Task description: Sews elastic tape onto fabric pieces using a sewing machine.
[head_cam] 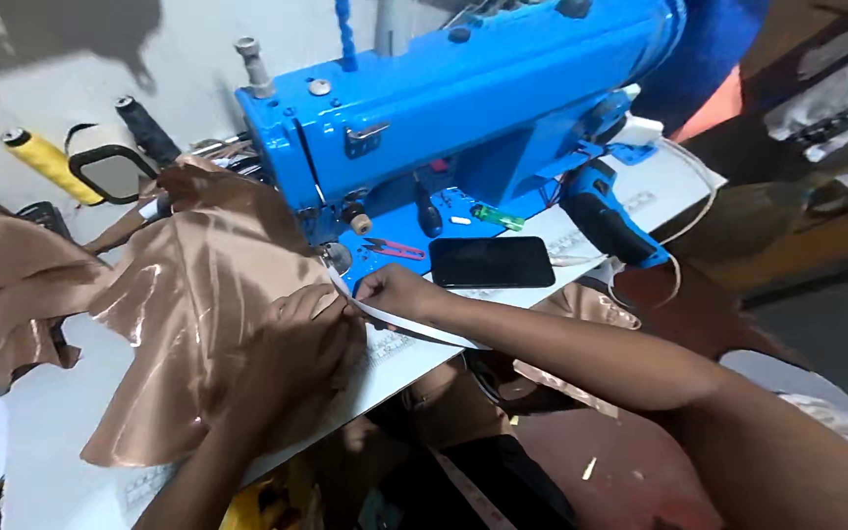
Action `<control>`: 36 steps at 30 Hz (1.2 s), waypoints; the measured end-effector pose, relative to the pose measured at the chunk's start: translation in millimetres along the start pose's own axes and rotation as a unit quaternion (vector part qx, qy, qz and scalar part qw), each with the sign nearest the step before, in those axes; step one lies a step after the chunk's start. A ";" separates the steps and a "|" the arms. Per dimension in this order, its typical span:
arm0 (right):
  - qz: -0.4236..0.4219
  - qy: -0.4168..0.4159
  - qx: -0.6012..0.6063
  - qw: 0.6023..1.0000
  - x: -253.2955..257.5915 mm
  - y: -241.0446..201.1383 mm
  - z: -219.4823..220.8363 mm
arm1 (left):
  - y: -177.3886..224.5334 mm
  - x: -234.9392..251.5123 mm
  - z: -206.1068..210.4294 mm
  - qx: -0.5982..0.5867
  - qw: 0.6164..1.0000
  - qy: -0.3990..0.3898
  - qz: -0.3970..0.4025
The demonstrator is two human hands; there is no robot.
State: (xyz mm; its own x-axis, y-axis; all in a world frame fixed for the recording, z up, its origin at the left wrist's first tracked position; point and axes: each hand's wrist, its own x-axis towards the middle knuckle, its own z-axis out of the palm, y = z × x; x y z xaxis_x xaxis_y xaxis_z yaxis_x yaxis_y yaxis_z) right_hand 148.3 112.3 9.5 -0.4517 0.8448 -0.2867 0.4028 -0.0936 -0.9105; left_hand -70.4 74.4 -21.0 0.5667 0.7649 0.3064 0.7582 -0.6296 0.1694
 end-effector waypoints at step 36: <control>0.155 -0.088 0.405 0.897 -13.6 -20.4 14.4 | -12.9 2.5 10.8 -0.099 0.989 0.104 0.045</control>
State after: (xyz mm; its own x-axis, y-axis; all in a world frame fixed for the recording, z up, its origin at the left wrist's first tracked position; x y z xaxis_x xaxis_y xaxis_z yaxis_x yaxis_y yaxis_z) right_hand 134.7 95.2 27.7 -0.5648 0.6229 -0.5413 -0.1475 -0.7216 -0.6764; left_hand -75.3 85.9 -32.5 0.5348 0.6735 0.5103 0.6187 -0.7234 0.3065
